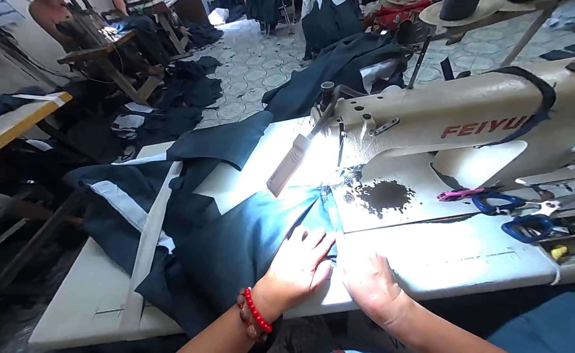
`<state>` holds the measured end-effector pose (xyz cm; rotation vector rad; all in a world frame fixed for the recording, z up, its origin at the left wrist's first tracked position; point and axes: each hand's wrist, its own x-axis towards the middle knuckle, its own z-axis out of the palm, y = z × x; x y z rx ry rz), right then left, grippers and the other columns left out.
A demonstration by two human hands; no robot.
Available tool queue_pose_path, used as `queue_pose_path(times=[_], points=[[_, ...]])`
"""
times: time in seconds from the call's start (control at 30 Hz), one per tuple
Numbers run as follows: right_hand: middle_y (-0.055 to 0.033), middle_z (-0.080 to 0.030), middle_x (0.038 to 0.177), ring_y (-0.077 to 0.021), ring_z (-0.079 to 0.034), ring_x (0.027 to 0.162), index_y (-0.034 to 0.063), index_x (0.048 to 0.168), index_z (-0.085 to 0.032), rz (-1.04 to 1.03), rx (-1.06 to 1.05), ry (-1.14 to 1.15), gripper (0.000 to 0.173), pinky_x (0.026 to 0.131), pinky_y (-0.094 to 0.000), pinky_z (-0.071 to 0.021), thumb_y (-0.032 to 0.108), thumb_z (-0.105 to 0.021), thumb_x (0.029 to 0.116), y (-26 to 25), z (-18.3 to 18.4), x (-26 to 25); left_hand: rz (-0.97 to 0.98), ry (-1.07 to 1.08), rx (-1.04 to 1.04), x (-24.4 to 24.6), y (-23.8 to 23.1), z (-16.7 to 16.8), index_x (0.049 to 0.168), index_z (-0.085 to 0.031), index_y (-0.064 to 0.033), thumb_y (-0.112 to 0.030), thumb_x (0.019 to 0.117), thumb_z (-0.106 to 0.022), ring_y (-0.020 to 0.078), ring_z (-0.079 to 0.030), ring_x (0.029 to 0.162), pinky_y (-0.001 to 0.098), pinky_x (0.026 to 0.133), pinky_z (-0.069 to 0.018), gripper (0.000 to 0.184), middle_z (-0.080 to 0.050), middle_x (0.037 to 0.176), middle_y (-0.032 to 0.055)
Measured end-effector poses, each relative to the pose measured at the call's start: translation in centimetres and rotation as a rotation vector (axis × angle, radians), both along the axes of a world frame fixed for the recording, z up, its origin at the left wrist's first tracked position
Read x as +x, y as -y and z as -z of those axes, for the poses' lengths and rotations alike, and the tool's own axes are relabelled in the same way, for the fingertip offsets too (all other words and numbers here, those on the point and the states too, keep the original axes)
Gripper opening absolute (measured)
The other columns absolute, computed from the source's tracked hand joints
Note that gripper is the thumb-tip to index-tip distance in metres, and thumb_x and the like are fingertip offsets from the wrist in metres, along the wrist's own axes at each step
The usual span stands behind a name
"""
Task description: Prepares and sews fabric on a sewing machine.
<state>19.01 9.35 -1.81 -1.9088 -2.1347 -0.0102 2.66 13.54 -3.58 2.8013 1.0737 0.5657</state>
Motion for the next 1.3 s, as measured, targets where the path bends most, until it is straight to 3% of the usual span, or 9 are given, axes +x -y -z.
queue_pose_path(times=[0.1, 0.23, 0.4, 0.5, 0.7, 1.0, 1.13, 1.2, 1.3], points=[[-0.0179, -0.072, 0.089, -0.0321, -0.073, 0.077, -0.0049, 0.128, -0.068, -0.009, -0.171, 0.049, 0.037, 0.06, -0.0416, -0.0549, 0.006, -0.058, 0.0943, -0.2, -1.1, -0.1, -0.008, -0.024, 0.0, 0.2, 0.0, -0.2, 0.139, -0.065, -0.0184, -0.033, 0.1008, -0.04, 0.036, -0.061, 0.115, 0.0495, 0.081, -0.0503, 0.048, -0.068, 0.133, 0.0062], [-0.0191, -0.072, 0.092, -0.0322, -0.073, 0.077, -0.0059, 0.129, -0.067, -0.037, -0.179, 0.065, 0.038, 0.06, -0.0412, -0.0551, 0.006, -0.056, 0.0941, -0.8, -1.1, 0.1, -0.012, -0.027, -0.021, 0.3, -0.4, -0.3, 0.14, -0.065, -0.0184, -0.031, 0.0996, -0.041, 0.0367, -0.061, 0.115, 0.0503, 0.078, -0.0503, 0.048, -0.067, 0.134, 0.0061], [-0.0206, -0.07, 0.118, -0.0347, -0.07, 0.105, -0.0015, 0.136, -0.063, -0.023, -0.336, 0.048, 0.039, 0.078, -0.0457, -0.0559, 0.009, -0.048, 0.101, -3.2, -2.1, 0.2, -0.064, -0.067, -0.058, 0.6, -2.2, -0.7, 0.142, -0.063, -0.0212, -0.032, 0.1007, -0.039, 0.0368, -0.059, 0.118, 0.0553, 0.087, -0.0476, 0.049, -0.066, 0.134, 0.0064], [-0.0195, -0.071, 0.114, -0.0331, -0.069, 0.108, -0.0013, 0.128, -0.068, -0.024, -0.279, 0.087, 0.035, 0.083, -0.0449, -0.0546, 0.008, -0.05, 0.0995, -4.1, -1.6, 0.2, -0.082, -0.077, -0.061, 0.8, -2.9, -0.9, 0.14, -0.064, -0.0203, -0.032, 0.0999, -0.04, 0.0373, -0.059, 0.118, 0.0558, 0.087, -0.0471, 0.048, -0.066, 0.133, 0.0071], [-0.0191, -0.073, 0.099, -0.0335, -0.073, 0.093, -0.0024, 0.11, -0.074, -0.022, -0.139, 0.071, 0.026, 0.074, -0.0446, -0.0571, 0.009, -0.056, 0.0948, -4.4, -0.7, 0.5, -0.079, -0.084, -0.113, 0.8, -3.3, -1.0, 0.142, -0.062, -0.023, -0.031, 0.0996, -0.041, 0.0374, -0.058, 0.119, 0.0566, 0.088, -0.0453, 0.048, -0.066, 0.133, 0.0065], [-0.0195, -0.064, 0.133, -0.034, -0.062, 0.125, 0.0066, 0.144, -0.057, 0.06, -0.478, 0.113, 0.042, 0.099, -0.0492, -0.051, 0.014, -0.038, 0.1068, -7.5, -3.2, -0.6, -0.069, -0.182, -0.256, 0.6, -6.4, -2.4, 0.15, -0.053, -0.0194, -0.026, 0.104, -0.039, 0.0363, -0.052, 0.125, 0.0558, 0.095, -0.0386, 0.048, -0.057, 0.145, 0.0106], [-0.0227, -0.067, 0.126, -0.0365, -0.065, 0.119, -0.0024, 0.141, -0.056, 0.112, -0.379, -0.048, 0.043, 0.099, -0.0509, -0.0509, 0.019, -0.045, 0.1054, -7.2, -3.1, 0.0, -0.115, -0.198, -0.236, 0.3, -4.1, -3.6, 0.152, -0.048, -0.0094, -0.016, 0.1026, -0.048, 0.0386, -0.046, 0.14, 0.0576, 0.109, -0.038, 0.05, -0.047, 0.156, 0.0147], [-0.0253, -0.069, 0.116, -0.0384, -0.066, 0.114, -0.0064, 0.122, -0.064, 0.125, -0.389, -0.128, 0.035, 0.097, -0.054, -0.0505, 0.02, -0.052, 0.1031, -7.5, -3.3, 0.6, -0.118, 0.031, 0.028, 0.5, -0.6, -2.8, 0.136, -0.064, -0.0058, -0.011, 0.1003, -0.051, 0.0347, -0.056, 0.134, 0.05, 0.11, -0.0453, 0.038, -0.061, 0.143, 0.0162], [-0.0226, -0.07, 0.101, -0.0321, -0.069, 0.097, -0.0076, 0.104, -0.069, 0.051, -0.367, -0.298, 0.031, 0.089, -0.0491, -0.0525, 0.016, -0.048, 0.1038, -8.1, -2.9, 1.8, -0.059, 0.306, 0.077, 1.4, 6.4, -2.8, 0.118, -0.071, -0.0003, -0.01, 0.0939, -0.058, 0.0284, -0.072, 0.099, 0.0407, 0.084, -0.06, 0.029, -0.073, 0.109, 0.0151]])
